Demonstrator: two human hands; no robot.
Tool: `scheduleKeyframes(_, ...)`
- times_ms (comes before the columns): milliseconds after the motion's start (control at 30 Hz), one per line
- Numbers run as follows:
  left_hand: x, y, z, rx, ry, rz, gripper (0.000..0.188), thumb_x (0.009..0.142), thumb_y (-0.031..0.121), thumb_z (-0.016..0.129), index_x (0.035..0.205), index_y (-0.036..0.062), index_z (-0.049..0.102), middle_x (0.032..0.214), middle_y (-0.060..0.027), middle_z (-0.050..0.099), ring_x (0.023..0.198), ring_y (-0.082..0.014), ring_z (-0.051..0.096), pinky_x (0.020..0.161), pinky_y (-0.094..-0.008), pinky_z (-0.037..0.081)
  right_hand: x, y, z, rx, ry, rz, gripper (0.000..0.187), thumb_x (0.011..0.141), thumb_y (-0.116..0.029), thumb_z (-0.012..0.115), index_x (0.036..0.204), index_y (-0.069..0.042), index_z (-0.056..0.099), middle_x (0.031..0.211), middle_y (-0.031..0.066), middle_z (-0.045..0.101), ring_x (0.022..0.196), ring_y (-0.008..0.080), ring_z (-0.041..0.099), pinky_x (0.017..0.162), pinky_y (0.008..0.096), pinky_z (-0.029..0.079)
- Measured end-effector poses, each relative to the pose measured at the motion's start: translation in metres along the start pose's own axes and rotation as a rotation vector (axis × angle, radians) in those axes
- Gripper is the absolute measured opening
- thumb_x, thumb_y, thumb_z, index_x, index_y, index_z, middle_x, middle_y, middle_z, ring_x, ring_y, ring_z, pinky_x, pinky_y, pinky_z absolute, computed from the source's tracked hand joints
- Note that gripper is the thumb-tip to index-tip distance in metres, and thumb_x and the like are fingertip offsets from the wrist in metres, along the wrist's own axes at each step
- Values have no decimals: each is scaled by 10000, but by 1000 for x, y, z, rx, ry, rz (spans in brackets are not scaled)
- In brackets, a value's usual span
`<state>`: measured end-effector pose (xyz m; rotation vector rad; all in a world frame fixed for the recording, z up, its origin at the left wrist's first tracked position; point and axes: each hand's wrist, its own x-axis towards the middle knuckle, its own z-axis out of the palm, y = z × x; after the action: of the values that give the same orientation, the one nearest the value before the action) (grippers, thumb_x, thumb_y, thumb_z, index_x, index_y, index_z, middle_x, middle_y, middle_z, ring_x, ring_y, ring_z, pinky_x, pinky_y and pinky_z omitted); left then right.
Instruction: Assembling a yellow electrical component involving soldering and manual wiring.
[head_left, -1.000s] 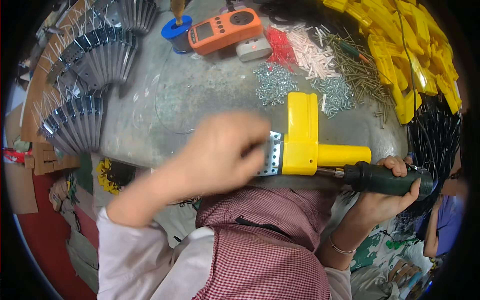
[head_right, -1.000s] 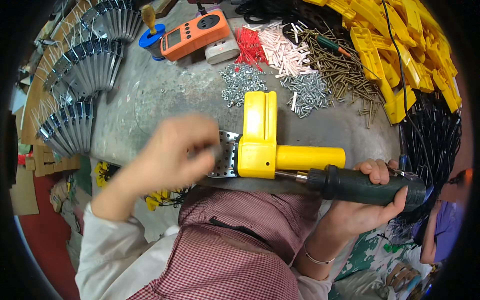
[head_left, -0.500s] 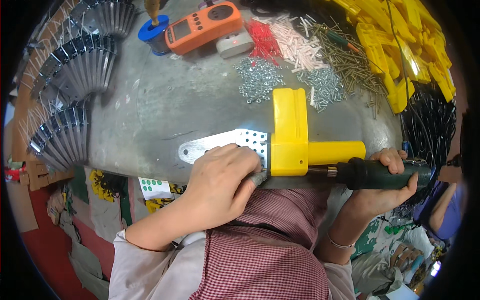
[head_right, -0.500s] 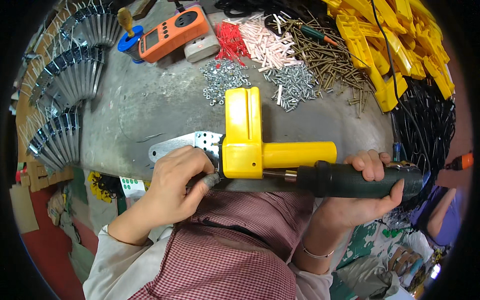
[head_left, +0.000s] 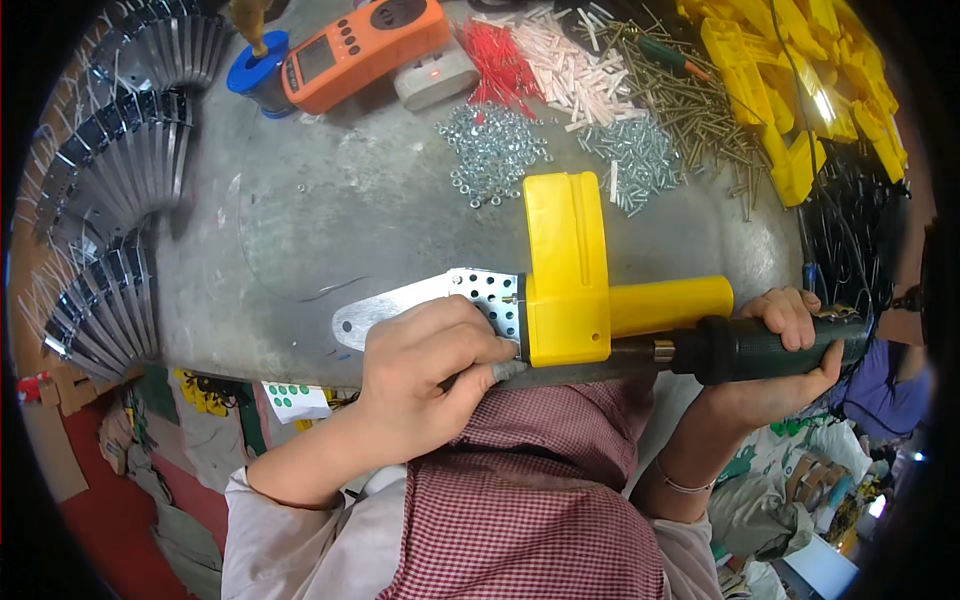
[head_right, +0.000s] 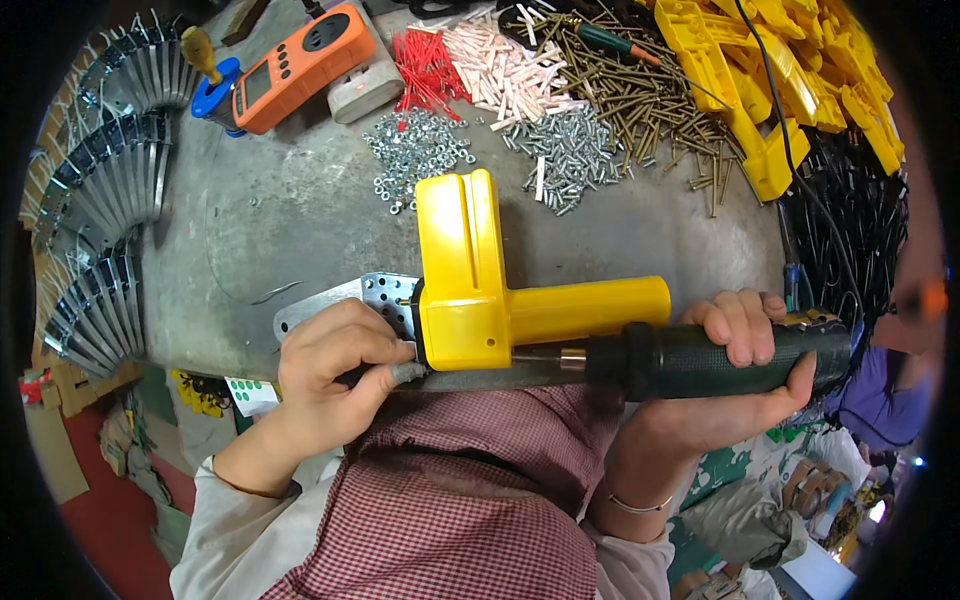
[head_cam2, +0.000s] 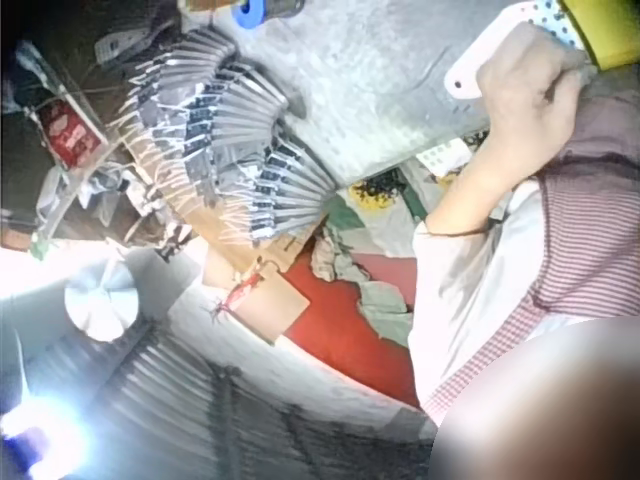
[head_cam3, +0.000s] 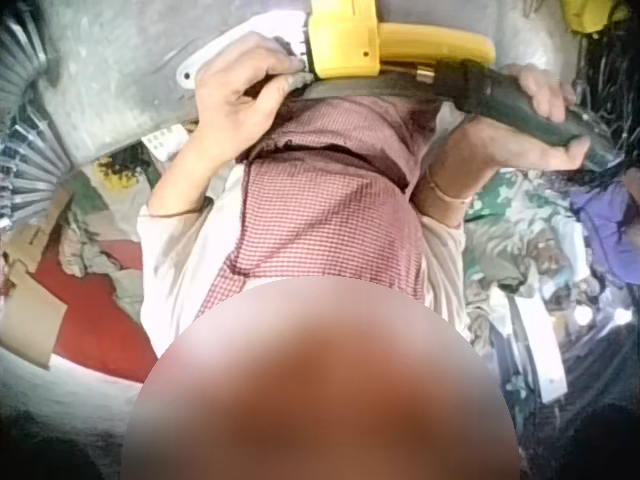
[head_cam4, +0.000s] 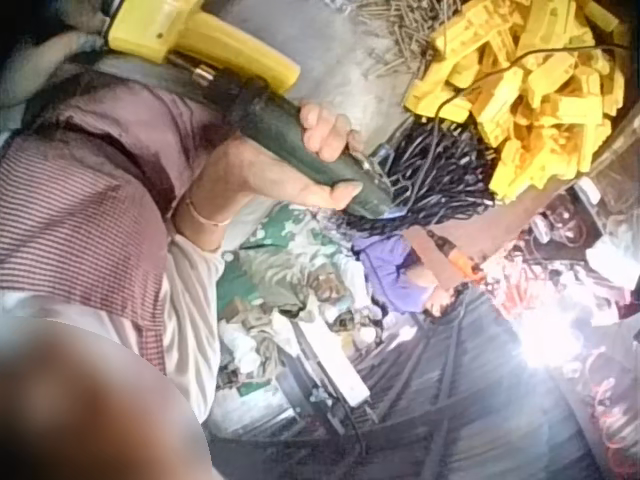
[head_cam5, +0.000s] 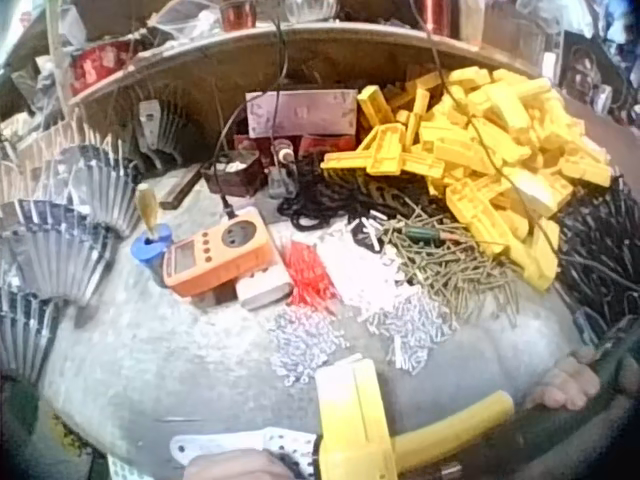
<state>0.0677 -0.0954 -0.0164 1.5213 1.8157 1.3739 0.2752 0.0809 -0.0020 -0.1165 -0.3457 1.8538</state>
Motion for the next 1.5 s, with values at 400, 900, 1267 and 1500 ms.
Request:
scheduleKeyframes(400, 0, 6, -2, 59, 3, -76, 139, 622, -37, 604, 754, -9, 640, 687, -98, 585, 630, -208, 577, 583, -289, 458, -4, 7, 22, -207, 255, -35, 369, 881, -458, 499, 958, -97, 499, 681, 17, 474, 635, 148, 492, 646, 286, 426)
scheduleKeyframes(900, 23, 25, -40, 560, -141, 427, 629, 698, 528, 693, 1058, 17, 616, 999, -131, 650, 860, -291, 657, 658, -349, 496, -10, -24, 19, -1625, -778, -425, 346, 760, -188, 729, 1072, -59, 655, 1101, 101, 620, 1009, 234, 612, 825, 355, 494)
scheduleKeyframes(1267, 49, 7, -29, 468, 17, -85, 336, 886, 255, 456, 900, -41, 614, 805, -176, 619, 775, -312, 608, 707, -372, 442, 24, 14, 16, -1830, -613, -71, 274, 901, -298, 586, 790, -49, 607, 567, 155, 555, 543, 363, 582, 520, 429, 473)
scheduleKeyframes(1500, 21, -4, -41, 698, -269, 78, 741, 750, 188, 712, 1390, 22, 378, 1323, -230, 468, 1255, -399, 414, 1067, -450, 302, 78, -84, 18, -1854, -172, -408, 95, 853, -149, 643, 866, -59, 668, 797, 58, 656, 713, 154, 618, 630, 290, 500)
